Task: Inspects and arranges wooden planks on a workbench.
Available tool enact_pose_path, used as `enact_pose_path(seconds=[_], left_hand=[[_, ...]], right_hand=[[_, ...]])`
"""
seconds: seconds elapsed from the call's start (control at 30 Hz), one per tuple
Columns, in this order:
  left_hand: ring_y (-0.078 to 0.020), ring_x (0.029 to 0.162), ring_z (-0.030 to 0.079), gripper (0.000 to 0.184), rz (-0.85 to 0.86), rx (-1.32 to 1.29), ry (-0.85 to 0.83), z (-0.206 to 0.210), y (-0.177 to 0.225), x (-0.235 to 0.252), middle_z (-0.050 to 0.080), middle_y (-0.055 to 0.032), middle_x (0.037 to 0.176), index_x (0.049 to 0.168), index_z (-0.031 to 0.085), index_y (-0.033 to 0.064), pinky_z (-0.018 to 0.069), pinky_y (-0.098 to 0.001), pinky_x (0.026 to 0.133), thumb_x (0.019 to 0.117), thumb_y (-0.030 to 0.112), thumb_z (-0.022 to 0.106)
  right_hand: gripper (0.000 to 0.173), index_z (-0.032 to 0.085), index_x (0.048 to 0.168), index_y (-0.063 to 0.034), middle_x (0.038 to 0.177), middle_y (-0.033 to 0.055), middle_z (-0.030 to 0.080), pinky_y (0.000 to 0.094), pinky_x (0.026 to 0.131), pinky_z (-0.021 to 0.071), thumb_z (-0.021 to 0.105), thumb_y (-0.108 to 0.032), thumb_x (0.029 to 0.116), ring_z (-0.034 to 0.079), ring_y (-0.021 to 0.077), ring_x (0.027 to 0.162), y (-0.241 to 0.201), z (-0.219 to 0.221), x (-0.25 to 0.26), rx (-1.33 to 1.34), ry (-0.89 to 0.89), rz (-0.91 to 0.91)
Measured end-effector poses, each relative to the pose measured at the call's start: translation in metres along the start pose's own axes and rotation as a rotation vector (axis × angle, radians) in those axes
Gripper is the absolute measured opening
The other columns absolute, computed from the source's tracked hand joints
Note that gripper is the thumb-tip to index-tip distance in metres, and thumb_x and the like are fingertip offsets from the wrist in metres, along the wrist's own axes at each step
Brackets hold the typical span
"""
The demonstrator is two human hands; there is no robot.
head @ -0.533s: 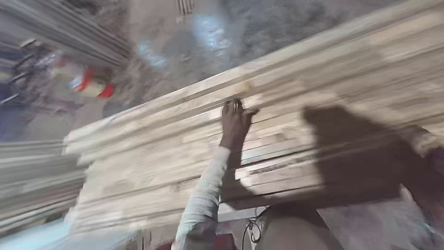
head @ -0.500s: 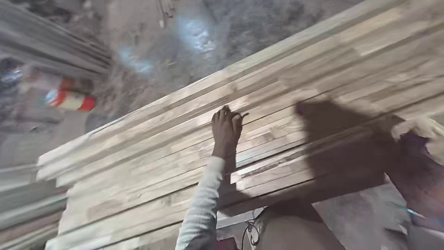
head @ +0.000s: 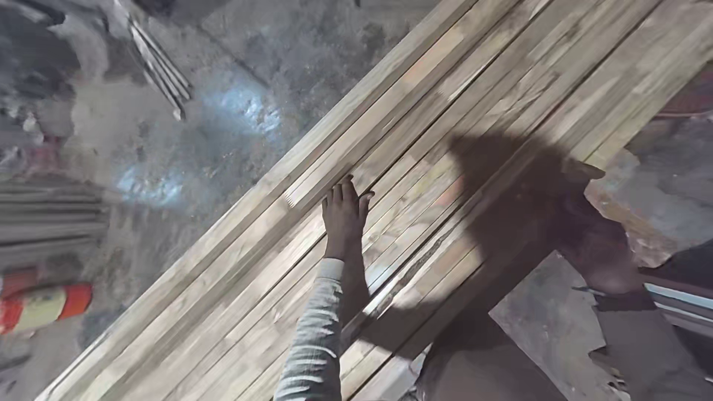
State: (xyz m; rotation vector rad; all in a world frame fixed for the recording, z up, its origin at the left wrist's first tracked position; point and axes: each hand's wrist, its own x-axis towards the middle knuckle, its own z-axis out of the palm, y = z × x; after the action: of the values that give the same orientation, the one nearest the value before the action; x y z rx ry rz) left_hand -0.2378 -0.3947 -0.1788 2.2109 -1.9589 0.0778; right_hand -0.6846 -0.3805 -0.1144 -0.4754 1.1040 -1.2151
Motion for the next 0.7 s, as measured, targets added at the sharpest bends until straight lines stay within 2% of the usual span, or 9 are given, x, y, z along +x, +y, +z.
enact_pose_path(seconds=[0.07,0.17,0.2,0.3,0.37,0.43,0.47,0.57,0.7], left_hand=[[-0.0421,0.126,0.059,0.068,0.013,-0.009,-0.047,0.0,0.014,0.015,0.061,-0.0245,0.135,0.139,0.056,-0.0003,0.049,-0.0589,0.103,0.1014,0.056,0.047],[-0.0366,0.118,0.066,0.071,-0.021,-0.219,-0.338,-0.051,0.009,0.039,0.067,-0.0204,0.13,0.145,0.054,0.0056,0.0513,-0.0611,0.1,0.1017,0.061,0.042],[-0.0345,0.109,0.068,0.069,-0.047,-0.283,-0.433,-0.077,0.011,0.043,0.07,-0.0185,0.119,0.138,0.059,0.0078,0.0523,-0.0617,0.096,0.1028,0.063,0.038],[-0.0214,0.072,0.069,0.068,-0.035,-0.471,-0.547,-0.147,0.038,0.02,0.069,-0.0053,0.078,0.094,0.07,0.0123,0.0578,-0.0491,0.067,0.103,0.065,0.028],[-0.0155,0.057,0.063,0.067,0.004,-0.657,-0.621,-0.187,0.07,-0.024,0.063,-0.0005,0.065,0.083,0.068,0.0134,0.0567,-0.0391,0.054,0.1028,0.066,0.032],[-0.0094,0.044,0.047,0.064,0.01,-0.76,-0.658,-0.209,0.1,-0.073,0.047,0.0055,0.052,0.067,0.058,0.0207,0.043,-0.0309,0.042,0.1017,0.069,0.033],[-0.0068,0.043,0.042,0.061,0.001,-0.826,-0.705,-0.212,0.113,-0.099,0.041,0.0083,0.052,0.066,0.055,0.0238,0.0393,-0.0281,0.041,0.1026,0.067,0.032],[-0.0178,0.063,0.071,0.065,-0.081,-0.975,-0.897,-0.206,0.151,-0.169,0.07,-0.0013,0.073,0.09,0.072,0.0145,0.0633,-0.04,0.056,0.1047,0.064,0.032],[-0.0227,0.071,0.072,0.07,-0.222,-1.073,-1.109,-0.114,0.175,-0.249,0.072,-0.0097,0.087,0.112,0.068,0.0064,0.0636,-0.0425,0.063,0.1047,0.065,0.03]], right_hand=[[0.033,0.061,0.125,-0.0115,0.11,0.006,0.075,0.032,0.074,0.0642,0.035,-0.024,0.1093,0.074,0.0154,0.092,-0.005,0.001,-0.008,0.014,0.055,-0.009],[0.038,0.057,0.134,-0.0053,0.123,0.0161,0.071,0.0383,0.076,0.0635,0.037,-0.025,0.1084,0.073,0.0255,0.1,-0.005,-0.031,-0.025,0.073,0.023,-0.041],[0.037,0.057,0.133,-0.0054,0.118,0.0158,0.072,0.0382,0.071,0.0641,0.039,-0.025,0.1085,0.074,0.025,0.094,-0.004,-0.041,-0.033,0.069,0.05,-0.049],[0.027,0.058,0.126,-0.0099,0.097,0.0096,0.072,0.0355,0.056,0.0612,0.045,-0.023,0.1067,0.071,0.0186,0.071,0.005,-0.07,-0.067,0.109,0.127,-0.078],[0.031,0.056,0.132,-0.0097,0.11,0.0135,0.073,0.0361,0.058,0.0632,0.049,-0.024,0.1049,0.074,0.0216,0.08,0.006,-0.092,-0.096,0.143,0.065,-0.147],[0.039,0.053,0.138,-0.008,0.128,0.0171,0.068,0.0394,0.075,0.0642,0.049,-0.027,0.1043,0.073,0.027,0.101,0.004,-0.106,-0.125,0.12,0.011,-0.203],[0.039,0.055,0.137,-0.0071,0.129,0.0163,0.067,0.0378,0.075,0.0638,0.047,-0.028,0.1058,0.072,0.0257,0.102,0.001,-0.108,-0.142,0.062,0.048,-0.222],[0.035,0.059,0.134,-0.0047,0.126,0.0124,0.069,0.0383,0.087,0.0611,0.047,-0.024,0.1074,0.07,0.0219,0.107,-0.006,-0.121,-0.195,-0.068,0.159,-0.222],[0.03,0.061,0.125,-0.0058,0.105,0.0132,0.072,0.0374,0.07,0.0629,0.051,-0.016,0.0997,0.072,0.0222,0.086,0.001,-0.153,-0.261,-0.062,0.165,-0.104]])
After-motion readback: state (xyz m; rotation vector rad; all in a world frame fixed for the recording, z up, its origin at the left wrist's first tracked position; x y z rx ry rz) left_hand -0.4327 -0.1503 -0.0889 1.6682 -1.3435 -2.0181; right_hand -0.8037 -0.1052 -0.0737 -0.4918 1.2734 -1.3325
